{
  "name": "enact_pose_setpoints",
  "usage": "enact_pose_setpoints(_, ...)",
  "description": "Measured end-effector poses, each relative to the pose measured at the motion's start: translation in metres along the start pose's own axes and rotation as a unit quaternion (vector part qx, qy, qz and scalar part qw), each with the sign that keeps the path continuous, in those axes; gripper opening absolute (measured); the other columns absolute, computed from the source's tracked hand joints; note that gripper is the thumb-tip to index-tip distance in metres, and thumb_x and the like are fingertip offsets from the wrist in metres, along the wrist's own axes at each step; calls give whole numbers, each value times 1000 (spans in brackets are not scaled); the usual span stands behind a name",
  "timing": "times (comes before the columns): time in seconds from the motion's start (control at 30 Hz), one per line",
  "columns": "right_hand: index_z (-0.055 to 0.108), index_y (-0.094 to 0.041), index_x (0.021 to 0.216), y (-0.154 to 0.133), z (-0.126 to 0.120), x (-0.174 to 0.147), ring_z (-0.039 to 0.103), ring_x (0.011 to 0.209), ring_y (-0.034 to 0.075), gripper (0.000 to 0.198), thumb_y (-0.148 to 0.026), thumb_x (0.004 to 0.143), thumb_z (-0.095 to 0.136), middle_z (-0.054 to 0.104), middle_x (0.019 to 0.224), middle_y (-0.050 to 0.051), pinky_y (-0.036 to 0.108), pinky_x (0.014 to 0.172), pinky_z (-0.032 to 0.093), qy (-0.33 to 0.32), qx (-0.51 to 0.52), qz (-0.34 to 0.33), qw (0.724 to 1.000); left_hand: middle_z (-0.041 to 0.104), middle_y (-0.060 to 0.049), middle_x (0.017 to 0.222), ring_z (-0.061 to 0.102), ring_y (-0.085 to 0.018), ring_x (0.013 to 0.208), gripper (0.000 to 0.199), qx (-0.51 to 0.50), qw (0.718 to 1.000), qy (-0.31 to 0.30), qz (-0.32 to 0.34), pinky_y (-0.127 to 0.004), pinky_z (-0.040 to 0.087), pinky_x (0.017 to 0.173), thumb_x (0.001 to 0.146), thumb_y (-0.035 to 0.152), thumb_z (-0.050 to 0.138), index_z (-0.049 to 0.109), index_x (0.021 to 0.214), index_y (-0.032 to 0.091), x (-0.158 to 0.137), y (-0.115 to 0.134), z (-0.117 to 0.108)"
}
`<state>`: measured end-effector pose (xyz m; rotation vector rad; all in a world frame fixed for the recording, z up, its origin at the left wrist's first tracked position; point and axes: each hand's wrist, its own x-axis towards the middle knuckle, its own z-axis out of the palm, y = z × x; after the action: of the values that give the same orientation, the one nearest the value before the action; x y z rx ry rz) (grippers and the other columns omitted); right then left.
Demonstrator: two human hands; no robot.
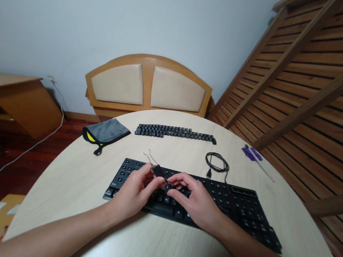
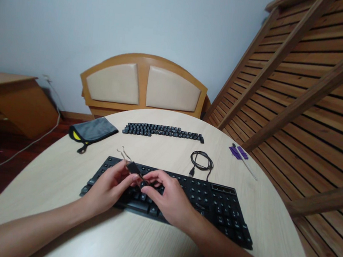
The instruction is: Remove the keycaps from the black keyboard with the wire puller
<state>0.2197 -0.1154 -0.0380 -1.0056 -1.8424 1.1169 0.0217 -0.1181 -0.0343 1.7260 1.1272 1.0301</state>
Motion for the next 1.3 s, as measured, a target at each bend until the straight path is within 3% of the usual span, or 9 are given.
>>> enact_pose_setpoints(0.3,64,-22,98,-2,-1,-2,62,85,13,12,-19,87,65,68,93,-1,26,79,47,-20,-29,-33,999,61,2,72,59,-14,68,19,-51,999,-5,-12,-26,46,63,92,33,56,47,81,20,1,-3,1)
enact_pose_setpoints(0.5,66,-25,104,-3,-3,-1,61,98,15,17,-20,88,66,69,102,0,30,90,45,-37,-95,-92,991,56,3,67,53,-14,63,24,-40,999,1,-22,-25,41,59,91,37,57,46,78,20,1,-6,2)
enact_pose_setpoints(0.73,67,-23,97,-5,-2,-3,55,106,17,11,-21,86,68,63,105,3,33,96,42,-33,-127,-140,981,51,4,65,48,-12,60,23,2,1000,-10,-15,-23,37,57,92,35,55,48,77,19,3,-3,2)
enact_pose_setpoints(0.8,66,-22,95,-8,-1,-3,56,104,17,11,-21,85,69,64,103,2,32,95,43,-45,-108,-132,984,52,4,65,49,-13,61,23,26,1000,-13,-13,-24,37,58,92,34,55,48,76,19,4,-2,1)
enact_pose_setpoints(0.9,65,-22,96,-12,-2,0,61,92,16,10,-21,86,67,67,97,1,29,86,48,-17,-70,-67,995,57,2,69,53,-15,66,22,59,998,-4,-12,-26,39,62,92,33,53,48,76,19,4,1,1)
enact_pose_setpoints(1.0,65,-20,103,-14,-8,15,63,83,15,16,-23,88,63,69,96,2,28,79,51,50,-54,-5,997,64,-1,76,58,-17,73,19,81,997,-9,-6,-29,41,68,94,32,51,51,79,19,4,1,2)
enact_pose_setpoints(1.1,66,-18,110,-9,-20,45,66,86,16,25,-24,86,63,71,99,5,30,82,52,82,-91,9,992,66,-3,80,60,-20,77,17,126,992,-5,2,-32,42,70,94,30,50,53,81,19,3,-1,2)
enact_pose_setpoints(1.2,70,-16,105,2,-30,83,68,84,16,22,-21,85,63,74,95,6,28,80,52,84,-191,3,978,66,-5,81,60,-21,77,17,169,986,0,3,-32,42,68,95,31,49,54,82,19,3,-3,3)
enact_pose_setpoints(1.3,71,-17,105,13,-33,120,69,86,17,22,-21,86,62,75,95,6,25,80,50,74,-316,24,946,66,-5,82,60,-21,76,19,180,984,-1,6,-32,43,67,96,32,47,55,85,19,3,-4,4)
